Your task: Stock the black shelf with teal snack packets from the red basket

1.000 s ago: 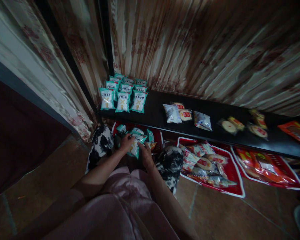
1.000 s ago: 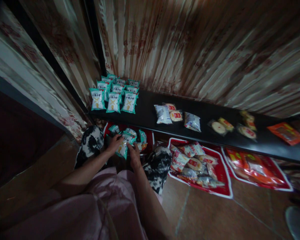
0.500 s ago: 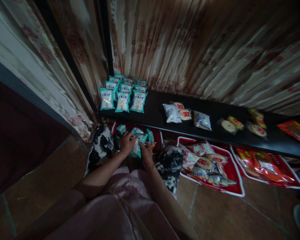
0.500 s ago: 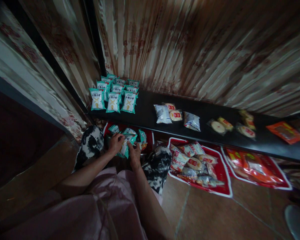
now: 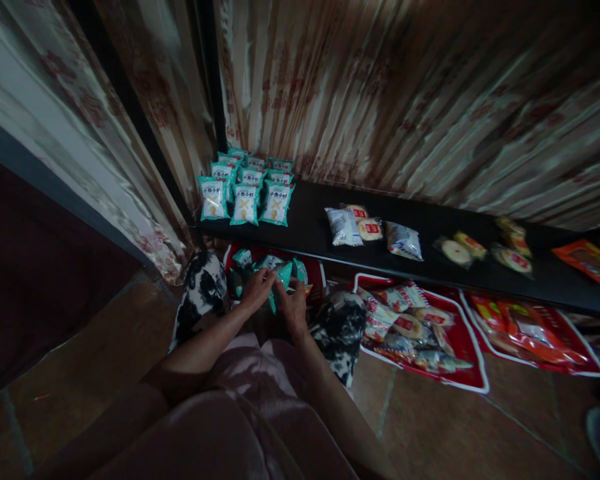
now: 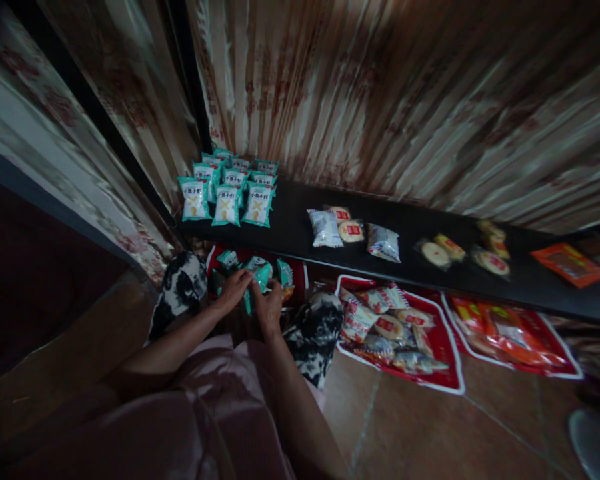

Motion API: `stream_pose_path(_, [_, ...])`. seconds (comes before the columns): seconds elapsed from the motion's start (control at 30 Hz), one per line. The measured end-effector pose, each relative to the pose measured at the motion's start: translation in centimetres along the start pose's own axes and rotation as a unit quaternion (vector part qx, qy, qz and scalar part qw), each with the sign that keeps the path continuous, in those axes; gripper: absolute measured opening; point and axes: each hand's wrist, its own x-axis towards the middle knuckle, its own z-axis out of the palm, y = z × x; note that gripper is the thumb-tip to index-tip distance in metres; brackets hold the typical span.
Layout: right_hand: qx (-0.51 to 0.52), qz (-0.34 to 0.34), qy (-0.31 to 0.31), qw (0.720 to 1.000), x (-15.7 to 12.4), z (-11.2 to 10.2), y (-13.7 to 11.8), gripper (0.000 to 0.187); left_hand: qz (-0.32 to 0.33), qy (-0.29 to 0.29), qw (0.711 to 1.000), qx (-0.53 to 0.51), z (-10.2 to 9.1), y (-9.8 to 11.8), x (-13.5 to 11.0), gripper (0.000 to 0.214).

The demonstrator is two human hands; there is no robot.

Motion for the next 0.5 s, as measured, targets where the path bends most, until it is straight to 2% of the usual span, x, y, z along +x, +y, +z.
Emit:
stream_pose_path(0.13, [0.012, -0.043, -0.012, 0.999, -0.3, 0.2, 0.2, 0.045, -0.014, 0.0, 0.998, -0.066, 0.1, -0.5, 0.0, 0.019])
stream_pose_path(0.3, [0.053, -0.05, -0.011, 0.997, -0.1, 0.4, 1.0, 0.041, -0.019, -0.009, 0.995, -0.1, 0.1, -1.1, -0.2, 0.026])
stream_pose_path(0.5, [0.01, -0.106, 0.001, 0.994, 0.1, 0.5, 1.5, 0.038, -0.059, -0.027, 0.986, -0.154, 0.5, -2.0, 0.2, 0.031])
